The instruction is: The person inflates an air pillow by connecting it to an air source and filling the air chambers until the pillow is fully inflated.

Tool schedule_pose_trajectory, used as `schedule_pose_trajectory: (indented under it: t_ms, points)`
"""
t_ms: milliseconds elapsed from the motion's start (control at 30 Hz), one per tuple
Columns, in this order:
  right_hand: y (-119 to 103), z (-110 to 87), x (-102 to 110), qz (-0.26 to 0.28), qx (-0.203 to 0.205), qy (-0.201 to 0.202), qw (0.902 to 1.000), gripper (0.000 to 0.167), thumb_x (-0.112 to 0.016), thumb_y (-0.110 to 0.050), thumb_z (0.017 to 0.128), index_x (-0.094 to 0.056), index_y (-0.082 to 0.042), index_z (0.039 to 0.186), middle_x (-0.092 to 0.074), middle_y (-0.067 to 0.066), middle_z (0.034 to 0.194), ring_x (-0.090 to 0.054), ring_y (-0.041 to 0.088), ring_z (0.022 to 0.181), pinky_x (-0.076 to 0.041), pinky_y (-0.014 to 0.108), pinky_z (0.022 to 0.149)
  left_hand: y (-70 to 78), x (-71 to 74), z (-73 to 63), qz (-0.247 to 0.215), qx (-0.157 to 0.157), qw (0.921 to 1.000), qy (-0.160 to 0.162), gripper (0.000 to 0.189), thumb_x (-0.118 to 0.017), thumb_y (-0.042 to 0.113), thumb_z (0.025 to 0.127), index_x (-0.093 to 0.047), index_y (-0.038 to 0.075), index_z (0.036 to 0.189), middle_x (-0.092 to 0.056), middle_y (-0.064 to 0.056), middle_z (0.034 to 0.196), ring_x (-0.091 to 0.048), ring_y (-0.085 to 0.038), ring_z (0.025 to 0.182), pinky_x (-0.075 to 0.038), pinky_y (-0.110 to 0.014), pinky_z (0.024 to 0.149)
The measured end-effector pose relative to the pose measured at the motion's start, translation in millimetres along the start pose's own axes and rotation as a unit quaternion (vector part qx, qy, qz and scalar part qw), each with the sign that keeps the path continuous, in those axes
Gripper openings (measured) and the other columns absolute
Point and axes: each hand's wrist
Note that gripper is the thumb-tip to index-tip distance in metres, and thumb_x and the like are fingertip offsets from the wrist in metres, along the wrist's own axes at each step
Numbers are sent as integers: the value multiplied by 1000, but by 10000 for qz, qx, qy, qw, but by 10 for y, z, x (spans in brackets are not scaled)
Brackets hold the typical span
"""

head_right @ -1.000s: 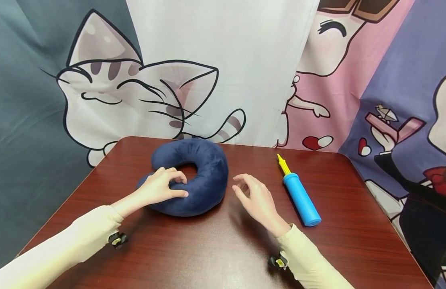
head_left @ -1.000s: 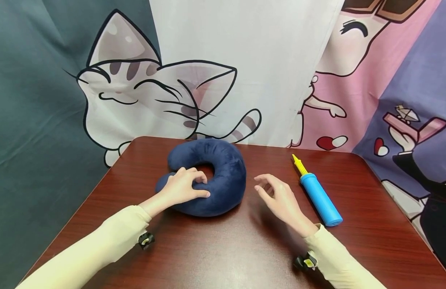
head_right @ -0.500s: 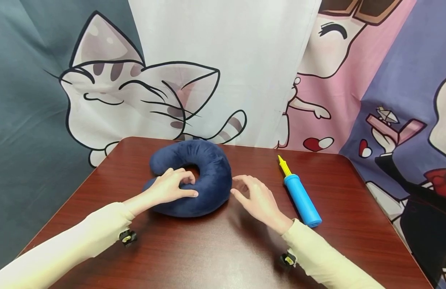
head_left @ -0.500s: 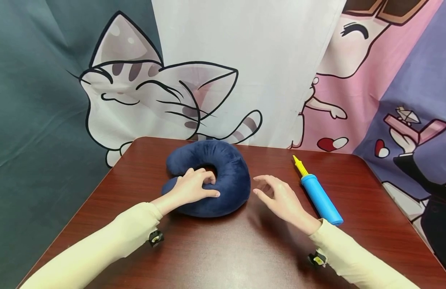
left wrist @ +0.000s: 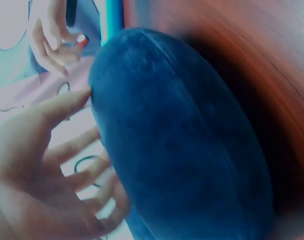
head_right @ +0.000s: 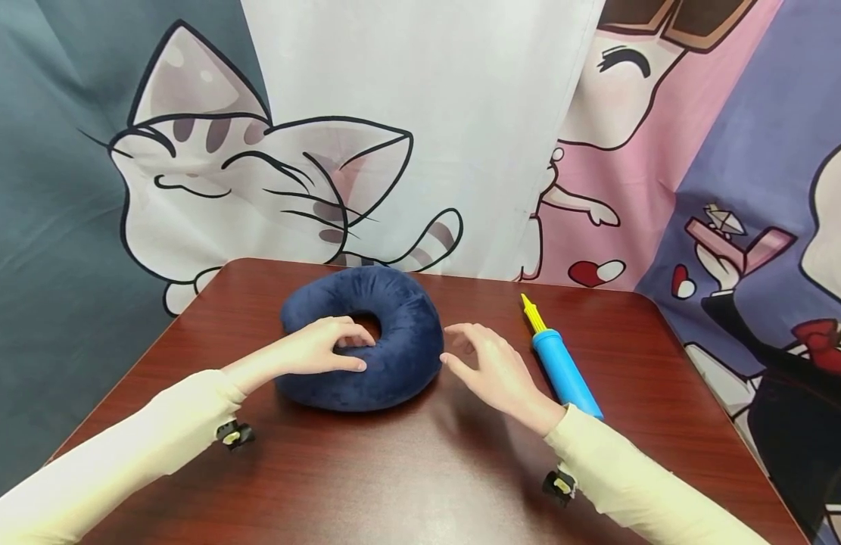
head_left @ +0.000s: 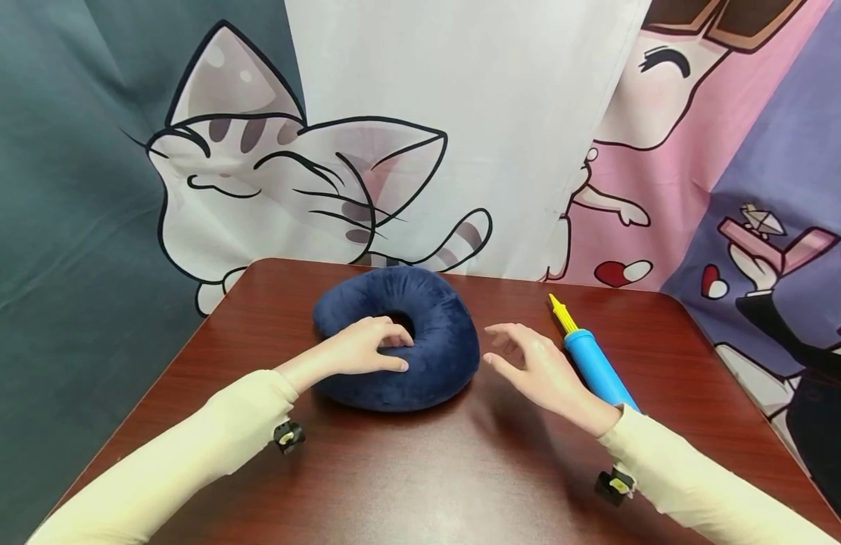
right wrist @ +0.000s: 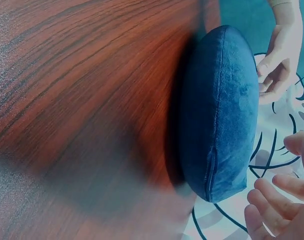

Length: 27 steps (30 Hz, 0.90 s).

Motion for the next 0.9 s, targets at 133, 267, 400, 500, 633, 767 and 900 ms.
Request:
schedule_pose_trajectory:
  t_ms: [133,267,400,500,633,767,900]
  points:
    - [-13,5,27,-51,88,-1,9999,46,-70,-33,92,-57,-19,134,-68,3,117,-63,17,99,-56,42,84,-147,65,-64,-119,-632,9979,-75,35,-74,29,88,-68,17,121,-64,-1,112,-59,-18,109,-50,-36,96]
    - [-24,24,57,-115,218,46,9997,47,-70,-33,92,-57,-19,134,-68,3,117,-62,17,100,-55,43,84,-267,172,-156,-74,-1059,9941,-220,40,-76,28,86,-66,20,124,-63,0,119,-55,-18,112,-44,-39,97]
    - [-29,29,75,-145,251,48,9996,47,-70,-34,92,-57,-19,134,-68,3,116,-62,17,101,-55,43,85,-365,254,-235,23,-1113,9926,-493,47,-78,22,83,-63,21,128,-61,-1,122,-55,-19,114,-42,-42,100]
    - [-29,25,80,-171,240,27,9996,48,-70,-34,92,-57,-19,135,-68,2,116,-62,18,102,-55,43,85,-427,250,-259,67,-1035,9926,-631,49,-78,19,83,-62,22,129,-61,0,122,-55,-18,114,-44,-41,100]
    - [-29,18,86,-250,203,15,9995,49,-70,-36,91,-56,-20,135,-67,3,116,-61,17,104,-55,43,86,-459,196,-254,-75,-934,9939,-578,48,-80,20,82,-63,23,127,-62,3,120,-57,-15,112,-47,-39,99]
    - [-21,13,88,-324,252,74,9991,49,-71,-35,91,-57,-19,135,-67,2,116,-61,17,105,-54,42,87,-431,121,-237,-152,-845,9957,-358,48,-81,23,81,-65,25,126,-63,4,118,-58,-14,109,-48,-37,96]
    - [-2,10,82,-341,312,100,9989,48,-71,-35,91,-58,-17,134,-67,0,115,-61,18,106,-54,42,88,-369,41,-224,-80,-731,9972,-127,48,-82,25,81,-66,27,126,-63,5,114,-58,-13,104,-49,-35,92]
Point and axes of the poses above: each hand's wrist, its own z-axis towards the middle knuckle, its own x-axis out of the back of the hand, y = z × x
